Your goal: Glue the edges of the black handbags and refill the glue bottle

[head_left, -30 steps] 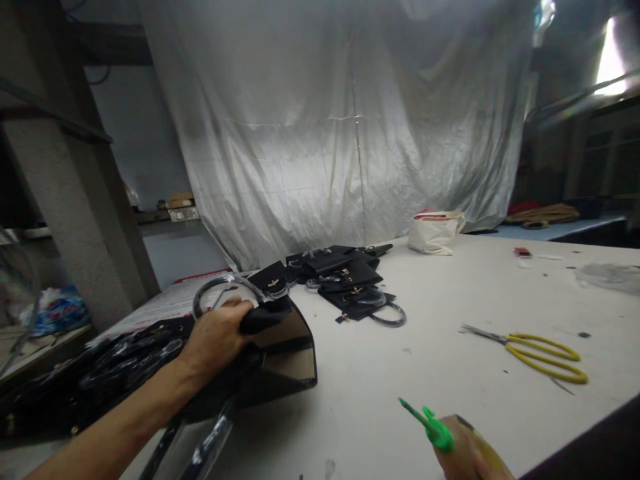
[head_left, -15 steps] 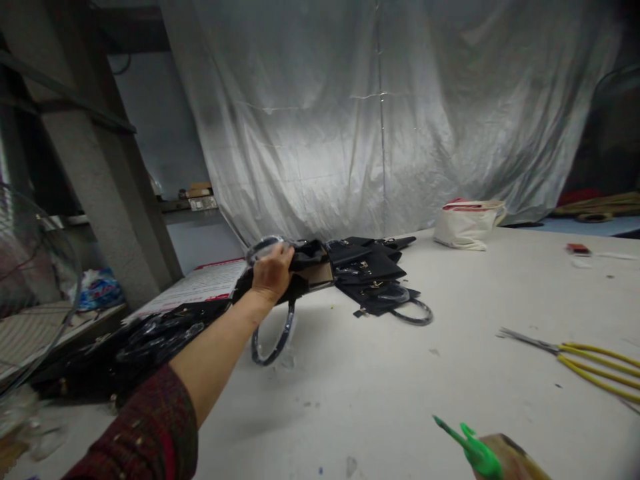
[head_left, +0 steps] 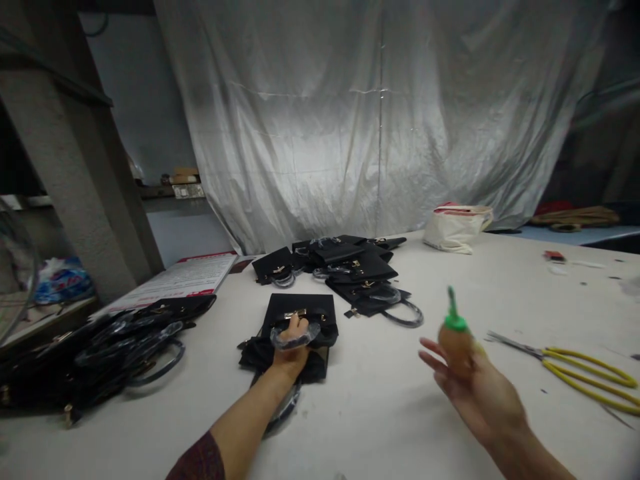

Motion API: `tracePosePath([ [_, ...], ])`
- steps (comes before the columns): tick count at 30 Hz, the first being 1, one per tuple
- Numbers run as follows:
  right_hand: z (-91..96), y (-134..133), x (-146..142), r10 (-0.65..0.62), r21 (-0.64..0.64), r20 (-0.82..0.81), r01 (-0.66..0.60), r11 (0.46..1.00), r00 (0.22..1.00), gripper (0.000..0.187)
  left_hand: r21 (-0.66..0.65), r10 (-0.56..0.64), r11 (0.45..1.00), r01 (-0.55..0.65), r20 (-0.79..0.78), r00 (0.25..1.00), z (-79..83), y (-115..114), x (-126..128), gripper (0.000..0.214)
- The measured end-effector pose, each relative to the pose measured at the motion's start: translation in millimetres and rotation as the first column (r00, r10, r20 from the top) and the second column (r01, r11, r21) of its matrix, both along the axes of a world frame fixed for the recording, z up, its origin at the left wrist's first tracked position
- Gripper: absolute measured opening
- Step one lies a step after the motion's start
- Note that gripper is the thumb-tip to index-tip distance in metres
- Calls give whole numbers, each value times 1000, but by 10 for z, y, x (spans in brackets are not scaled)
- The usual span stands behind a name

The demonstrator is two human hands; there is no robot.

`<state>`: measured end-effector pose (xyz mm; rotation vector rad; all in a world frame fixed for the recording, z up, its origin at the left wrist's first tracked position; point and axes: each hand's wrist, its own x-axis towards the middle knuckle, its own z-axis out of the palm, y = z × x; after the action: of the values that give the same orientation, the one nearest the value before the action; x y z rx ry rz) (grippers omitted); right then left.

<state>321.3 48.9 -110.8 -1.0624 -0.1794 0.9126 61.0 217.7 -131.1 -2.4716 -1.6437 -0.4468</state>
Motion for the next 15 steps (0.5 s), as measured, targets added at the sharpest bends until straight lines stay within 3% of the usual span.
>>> tracePosePath([
  [3,23,707,17,67,-15,28,-67,998,997,34,20,13,1000,-13,11,1000,-50,-8,7,29],
  [7,-249,1490,86,90,-99,54,-84,991,994,44,48,22,999,-23,30,999,-97,-28,-5,32],
  [11,-449,2011,188,83,-100,135,-69,993,987,41,62,7,998,-9,47,999,-137,-5,-36,34],
  [15,-582,2365,334,24,-58,218,-12,998,976,40,86,-3,996,-2,59,998,-218,36,-44,34],
])
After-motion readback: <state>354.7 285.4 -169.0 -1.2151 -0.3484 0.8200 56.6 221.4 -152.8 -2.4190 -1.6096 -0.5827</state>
